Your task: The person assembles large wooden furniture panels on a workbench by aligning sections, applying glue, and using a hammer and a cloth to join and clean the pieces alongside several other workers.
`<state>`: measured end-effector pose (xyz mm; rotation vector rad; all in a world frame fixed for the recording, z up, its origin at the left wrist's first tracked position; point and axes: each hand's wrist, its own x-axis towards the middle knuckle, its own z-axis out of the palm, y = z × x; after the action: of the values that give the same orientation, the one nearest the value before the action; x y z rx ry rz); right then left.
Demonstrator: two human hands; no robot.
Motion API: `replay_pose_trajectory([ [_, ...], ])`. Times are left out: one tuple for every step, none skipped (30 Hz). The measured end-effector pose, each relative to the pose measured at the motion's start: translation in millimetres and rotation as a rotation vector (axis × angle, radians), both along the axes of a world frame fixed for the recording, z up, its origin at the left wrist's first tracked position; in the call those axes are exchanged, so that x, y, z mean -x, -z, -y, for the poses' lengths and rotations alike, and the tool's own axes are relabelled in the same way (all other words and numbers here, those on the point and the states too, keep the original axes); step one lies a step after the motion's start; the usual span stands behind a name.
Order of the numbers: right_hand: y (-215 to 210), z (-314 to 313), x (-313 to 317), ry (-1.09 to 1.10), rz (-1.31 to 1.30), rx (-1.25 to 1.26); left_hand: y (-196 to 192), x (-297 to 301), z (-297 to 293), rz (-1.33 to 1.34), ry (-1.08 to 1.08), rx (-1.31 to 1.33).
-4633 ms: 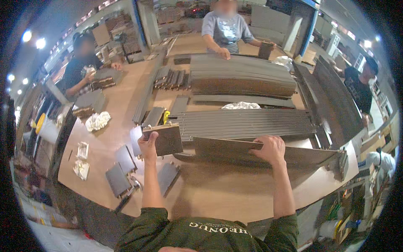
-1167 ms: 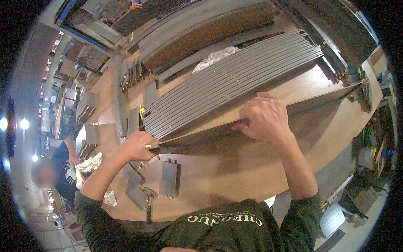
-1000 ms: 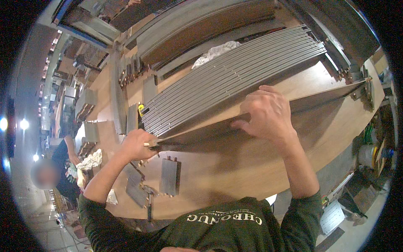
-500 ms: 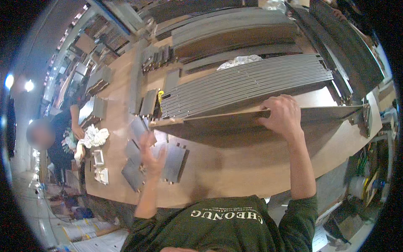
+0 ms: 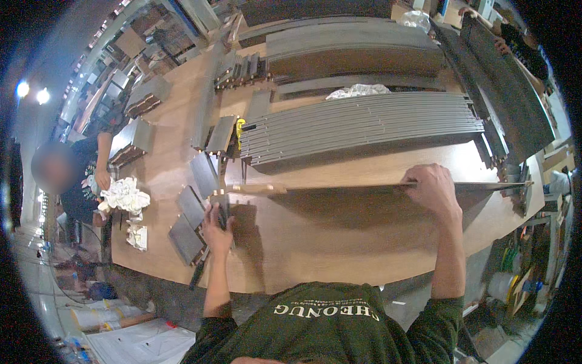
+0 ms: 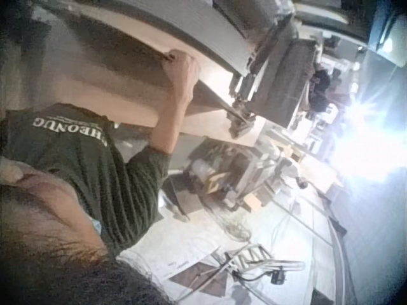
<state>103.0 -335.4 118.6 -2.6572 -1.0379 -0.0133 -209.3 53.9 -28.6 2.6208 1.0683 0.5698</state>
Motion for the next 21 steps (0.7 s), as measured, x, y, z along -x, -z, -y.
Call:
replay_pose_trajectory([
  [-2.0, 6.5, 3.5, 0.022, -0.051, -0.007, -7.1, -2.6, -6.0, -0.021, 0.002, -0.004],
  [-6.1, 13.3, 5.8, 0.048, -0.101, -0.015, -13.9, -7.1, -11.6, -0.041, 0.008, -0.008],
  [-13.2, 14.2, 9.1, 0.049, -0.127, -0.036, -21.1, -10.8, -16.1, -0.065, 0.009, -0.017],
  [-15.1, 17.8, 11.5, 0.057, -0.126, -0.049, -26.7, -18.8, -21.3, -0.157, -0.005, -0.096],
  [-15.4, 21.9, 13.2, 0.068, -0.126, -0.063, -32.1, -28.8, -26.3, -0.248, -0.015, -0.179],
  [-14.2, 25.0, 14.1, 0.079, -0.125, -0.075, -36.9, -41.1, -30.3, -0.336, -0.023, -0.263],
  [-10.3, 25.9, 15.4, 0.053, -0.062, -0.060, -40.1, -54.7, -33.0, -0.259, 0.039, -0.378],
  [-7.7, 25.2, 16.7, 0.073, -0.038, -0.055, -44.1, -72.6, -34.6, -0.196, 0.163, -0.366],
  [-6.7, 23.4, 17.7, 0.093, -0.018, -0.043, -49.5, -94.0, -33.5, -0.136, 0.288, -0.344],
  [-7.0, 22.7, 18.5, 0.113, 0.007, -0.035, -55.0, -116.4, -31.3, -0.071, 0.410, -0.323],
  [-6.8, 23.3, 19.3, 0.121, -0.007, -0.048, -56.3, -137.7, -26.0, -0.037, 0.558, -0.330],
  [-7.2, 23.7, 18.4, 0.123, -0.019, -0.065, -52.7, -153.4, -24.0, -0.079, 0.618, -0.296],
  [-6.6, 24.0, 18.8, 0.124, -0.026, -0.082, -44.6, -165.9, -23.5, -0.118, 0.677, -0.264],
  [-5.2, 23.3, 18.9, 0.115, -0.007, -0.095, -36.2, -175.3, -23.5, -0.159, 0.733, -0.231],
  [-4.2, 24.7, 19.2, 0.113, 0.012, -0.105, -29.2, -185.6, -20.6, -0.125, 0.784, -0.243],
  [-3.3, 26.0, 19.7, 0.108, 0.032, -0.113, -25.7, -188.5, -19.5, -0.153, 0.782, -0.255],
  [-2.9, 27.1, 20.4, 0.110, 0.024, -0.114, -23.1, -189.1, -19.2, -0.181, 0.777, -0.268],
  [-3.2, 27.3, 19.7, 0.104, 0.020, -0.118, -21.9, -189.8, -19.3, -0.205, 0.765, -0.284],
  [-2.9, 27.9, 20.0, 0.097, 0.017, -0.121, -19.2, -190.1, -19.8, -0.174, 0.778, -0.305],
  [-2.4, 28.9, 20.9, 0.097, 0.011, -0.115, -17.8, -188.9, -19.9, -0.178, 0.781, -0.297],
  [-3.3, 29.5, 20.7, 0.096, 0.012, -0.111, -18.6, -189.1, -20.2, -0.176, 0.781, -0.293],
])
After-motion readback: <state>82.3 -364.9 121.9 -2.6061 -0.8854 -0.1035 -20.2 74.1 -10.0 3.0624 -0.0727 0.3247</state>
